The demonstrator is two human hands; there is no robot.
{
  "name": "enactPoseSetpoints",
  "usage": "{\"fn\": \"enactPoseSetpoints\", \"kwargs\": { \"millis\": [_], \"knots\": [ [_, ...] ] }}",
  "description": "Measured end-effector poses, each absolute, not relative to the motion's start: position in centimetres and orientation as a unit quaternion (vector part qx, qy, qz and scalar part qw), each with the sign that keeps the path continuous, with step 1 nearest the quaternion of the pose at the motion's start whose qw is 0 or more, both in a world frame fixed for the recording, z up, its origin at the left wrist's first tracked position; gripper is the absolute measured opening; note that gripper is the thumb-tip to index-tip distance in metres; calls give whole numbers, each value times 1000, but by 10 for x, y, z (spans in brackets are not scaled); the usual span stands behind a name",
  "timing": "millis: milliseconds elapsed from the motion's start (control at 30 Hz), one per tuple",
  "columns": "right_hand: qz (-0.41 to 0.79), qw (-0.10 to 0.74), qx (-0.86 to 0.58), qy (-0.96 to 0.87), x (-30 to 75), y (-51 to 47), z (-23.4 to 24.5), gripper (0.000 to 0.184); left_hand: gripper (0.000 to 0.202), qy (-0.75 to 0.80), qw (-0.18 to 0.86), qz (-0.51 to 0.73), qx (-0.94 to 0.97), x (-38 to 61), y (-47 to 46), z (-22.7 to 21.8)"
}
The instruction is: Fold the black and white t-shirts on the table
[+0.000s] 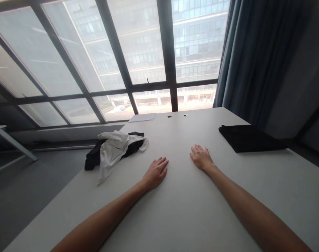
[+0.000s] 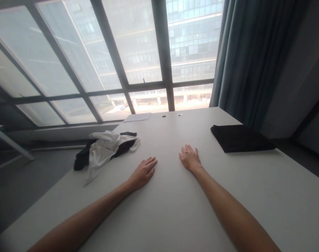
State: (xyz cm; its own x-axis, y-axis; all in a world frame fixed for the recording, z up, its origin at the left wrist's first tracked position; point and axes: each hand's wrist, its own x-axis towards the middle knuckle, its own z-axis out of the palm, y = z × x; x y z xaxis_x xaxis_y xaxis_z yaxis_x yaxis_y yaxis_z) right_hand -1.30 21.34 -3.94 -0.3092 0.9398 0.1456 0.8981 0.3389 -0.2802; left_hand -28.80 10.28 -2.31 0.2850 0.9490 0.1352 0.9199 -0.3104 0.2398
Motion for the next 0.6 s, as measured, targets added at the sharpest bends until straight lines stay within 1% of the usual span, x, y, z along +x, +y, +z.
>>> {"fn": "enactPoseSetpoints", "kwargs": {
  "millis": [200,600],
  "knots": [
    [78,145,-568,-806,-11,214,-41,50,48,573,53,139,806,-291,104,-28],
    [85,144,-554,-815,-4,212,-40,49,48,574,51,134,807,-288,102,-24]
  ]
}}
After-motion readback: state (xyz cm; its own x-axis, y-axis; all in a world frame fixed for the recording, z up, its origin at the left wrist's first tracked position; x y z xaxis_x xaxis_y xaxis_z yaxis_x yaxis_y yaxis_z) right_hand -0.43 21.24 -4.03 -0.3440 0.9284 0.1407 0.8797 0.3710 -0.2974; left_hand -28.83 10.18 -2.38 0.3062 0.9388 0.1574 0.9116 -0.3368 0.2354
